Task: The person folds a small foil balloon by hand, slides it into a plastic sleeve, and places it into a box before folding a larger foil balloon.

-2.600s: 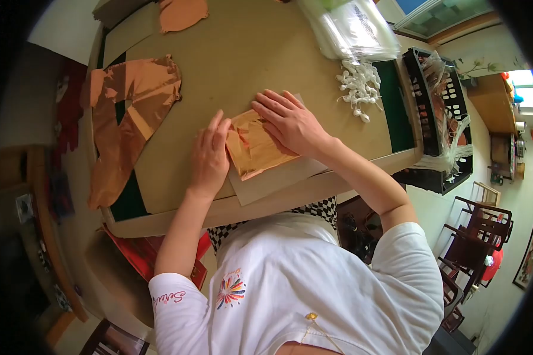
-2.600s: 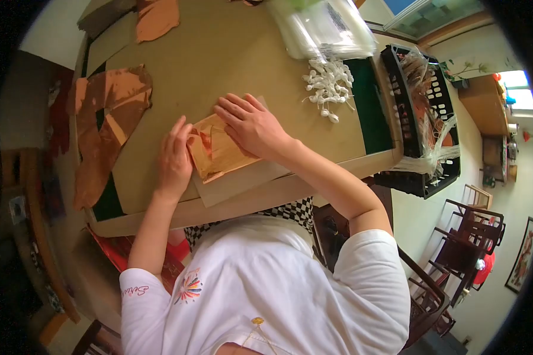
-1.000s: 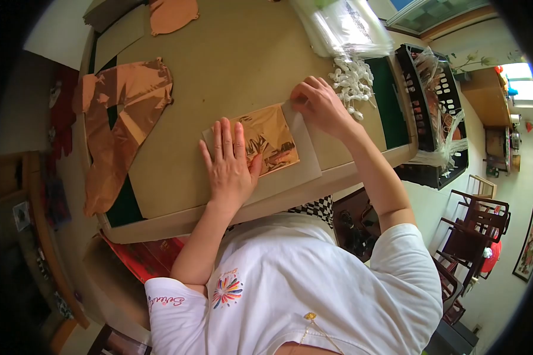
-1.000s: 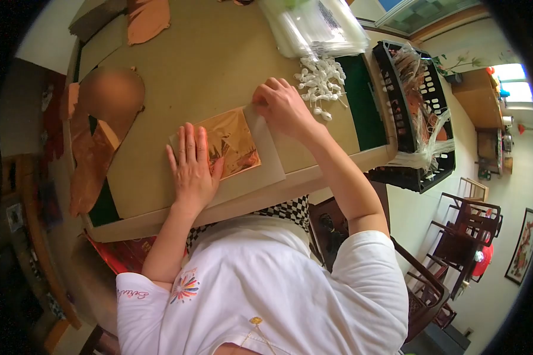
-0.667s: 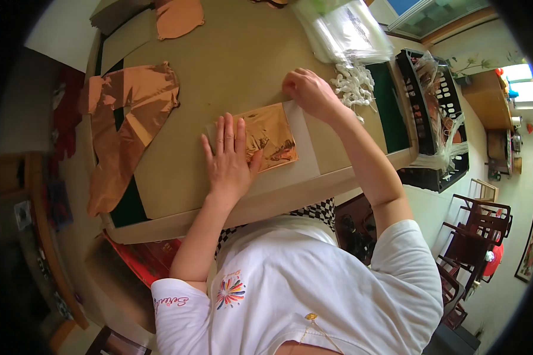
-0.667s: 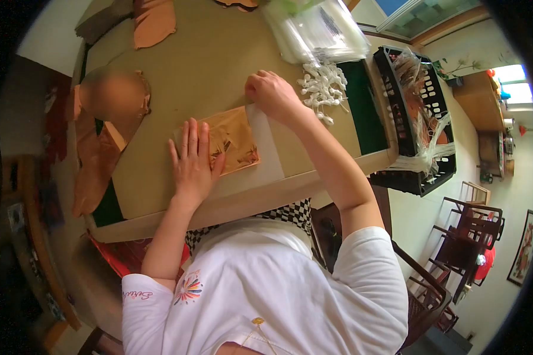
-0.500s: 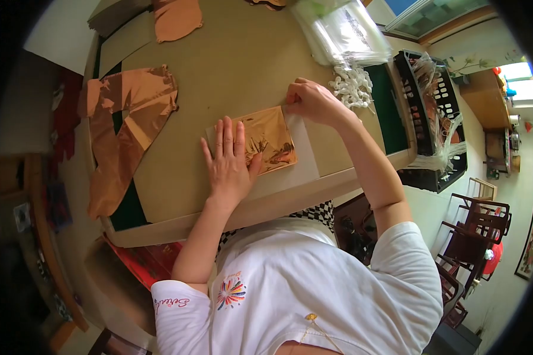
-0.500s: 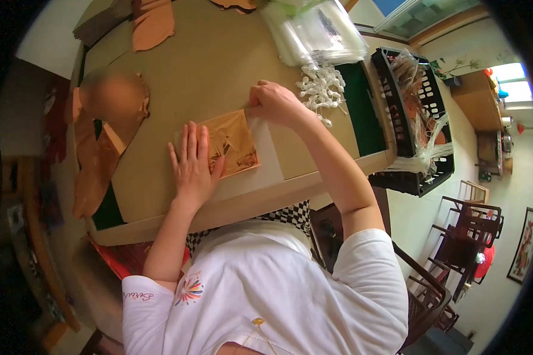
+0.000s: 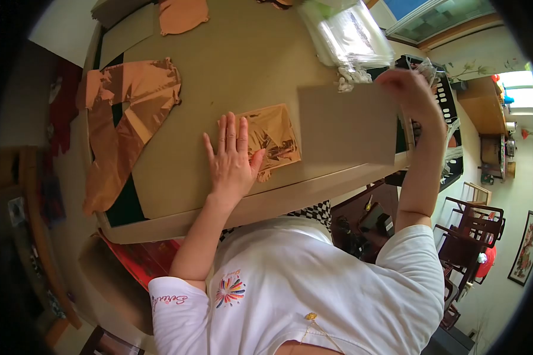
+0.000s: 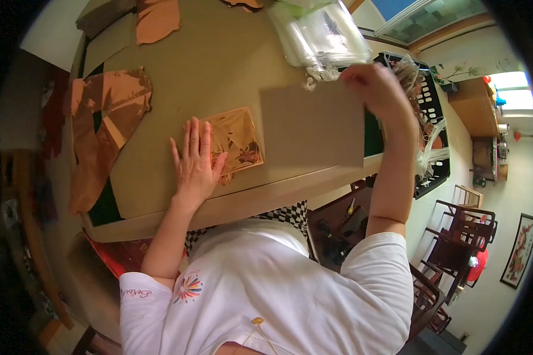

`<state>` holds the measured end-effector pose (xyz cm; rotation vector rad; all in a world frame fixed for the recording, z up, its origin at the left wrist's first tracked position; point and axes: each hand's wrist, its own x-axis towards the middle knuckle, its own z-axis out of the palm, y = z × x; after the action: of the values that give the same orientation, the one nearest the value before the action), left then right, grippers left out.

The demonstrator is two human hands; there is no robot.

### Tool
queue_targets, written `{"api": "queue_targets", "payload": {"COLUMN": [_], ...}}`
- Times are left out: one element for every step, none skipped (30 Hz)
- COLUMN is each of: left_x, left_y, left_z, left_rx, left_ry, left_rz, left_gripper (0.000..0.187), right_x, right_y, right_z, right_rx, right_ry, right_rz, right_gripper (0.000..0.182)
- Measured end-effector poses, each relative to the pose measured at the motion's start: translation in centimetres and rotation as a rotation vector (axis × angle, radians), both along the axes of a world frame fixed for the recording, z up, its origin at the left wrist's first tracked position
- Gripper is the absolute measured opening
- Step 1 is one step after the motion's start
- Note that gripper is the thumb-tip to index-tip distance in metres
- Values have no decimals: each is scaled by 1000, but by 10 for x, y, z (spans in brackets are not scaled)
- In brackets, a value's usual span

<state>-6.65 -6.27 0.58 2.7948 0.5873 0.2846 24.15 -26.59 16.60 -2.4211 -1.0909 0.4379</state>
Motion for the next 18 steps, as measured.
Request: {"api": "queue_targets", "payload": {"left_x": [0,0,1,1,0,1,0,-1,-1,-2,-3,-2,-2,-1,0,3,6,7], "left_y": [0,0,1,1,2,1,1,1,0,-1,-1,-2,-2,-1,0,3,5,7], "left_z": [1,2,2,1,1,3,6,8,8,7,6,7,8,8,7,6,5,4], "left_rx": [0,2,6,11,17,6,2,-9,0,8,14,14,13,10,17,24,32,37], "left_ry": [10,18,28,39,51,46,43,41,41,40,40,43,46,50,49,49,47,41], "left_rz": [0,-2,-6,-7,-7,-13,-12,-15,-14,-14,-13,-10,-9,-7,-7,-7,-8,-5], "left_gripper": [74,74,74,74,74,75,75,76,76,75,75,75,74,74,73,73,73,73], "right_x": [5,6,3,2,3,8,27,11,-12,-27,-33,-39,-51,-55,-58,-60,-60,-61], "right_y": [-4,-1,8,19,32,46,67,82,93,103,109,114,120,125,128,131,134,136], "right_z": [7,11,14,8,-8,-32,-92,-94,-97,-105,-120,-131,-133,-131,-129,-128,-128,-127], "right_rx": [101,156,211,279,348,418,363,224,205,164,198,230,240,222,203,195,189,183], "right_ry": [-133,-264,-394,-340,-285,-228,-158,1,136,148,130,113,61,58,56,46,35,22], "right_rz": [-71,-146,-221,-239,-256,-269,-145,-146,-147,-52,61,172,184,200,217,224,231,237], "right_gripper": [16,17,18,18,19,19,20,19,18,19,19,19,19,19,18,18,19,19]}}
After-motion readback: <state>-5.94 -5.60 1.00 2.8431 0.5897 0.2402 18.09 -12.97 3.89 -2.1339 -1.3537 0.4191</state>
